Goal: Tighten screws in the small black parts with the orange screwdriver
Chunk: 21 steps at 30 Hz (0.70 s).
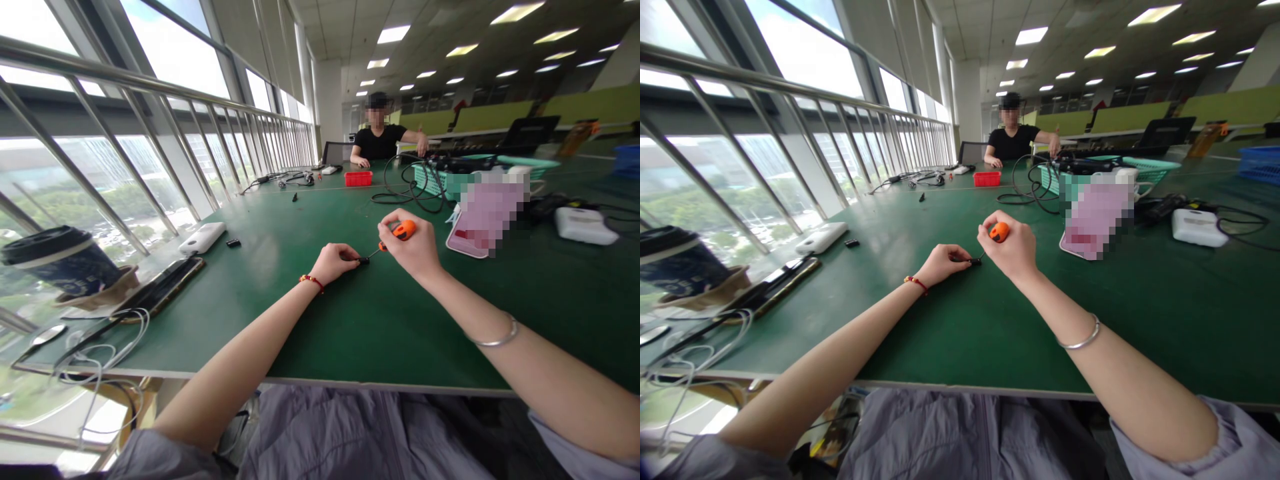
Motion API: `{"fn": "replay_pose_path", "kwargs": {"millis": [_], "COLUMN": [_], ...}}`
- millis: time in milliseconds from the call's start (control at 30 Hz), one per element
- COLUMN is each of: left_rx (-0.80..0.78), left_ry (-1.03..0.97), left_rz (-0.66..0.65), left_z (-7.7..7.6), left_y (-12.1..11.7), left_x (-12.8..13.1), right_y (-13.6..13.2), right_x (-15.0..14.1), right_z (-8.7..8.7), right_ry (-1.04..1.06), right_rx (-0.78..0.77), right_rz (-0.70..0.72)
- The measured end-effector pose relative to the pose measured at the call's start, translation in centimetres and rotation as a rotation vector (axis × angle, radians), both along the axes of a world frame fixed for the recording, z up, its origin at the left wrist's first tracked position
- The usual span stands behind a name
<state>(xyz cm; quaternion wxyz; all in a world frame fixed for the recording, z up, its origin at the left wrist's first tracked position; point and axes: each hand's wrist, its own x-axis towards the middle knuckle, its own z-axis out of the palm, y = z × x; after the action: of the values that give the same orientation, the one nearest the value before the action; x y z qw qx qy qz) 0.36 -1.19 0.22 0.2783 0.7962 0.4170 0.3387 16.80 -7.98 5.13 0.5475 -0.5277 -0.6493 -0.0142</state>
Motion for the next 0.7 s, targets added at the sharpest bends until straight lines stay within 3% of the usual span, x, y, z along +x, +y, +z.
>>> {"fn": "replay_pose_path", "kwargs": {"millis": [200,400,700], "left_rx": [-0.011,-0.009,0.000], "left_ry": [-0.012,-0.004,0.002], "left_rz": [-0.006,-0.004,0.003], "left_z": [-0.05,0.03,0.00], "left_y": [0.01,-0.09,-0.03], "left_x": [-0.05,-0.07,-0.03], "right_y": [0.39,0.21,0.52], "right_x": [0.24,0.09,0.28], "right_z": [-0.11,-0.04,-0.22], "right_ry": [0.033,0.029,0.059], "right_rx": [0.085,-0.002,0.053], "right_rz": [0.013,-0.093,-0.029]}}
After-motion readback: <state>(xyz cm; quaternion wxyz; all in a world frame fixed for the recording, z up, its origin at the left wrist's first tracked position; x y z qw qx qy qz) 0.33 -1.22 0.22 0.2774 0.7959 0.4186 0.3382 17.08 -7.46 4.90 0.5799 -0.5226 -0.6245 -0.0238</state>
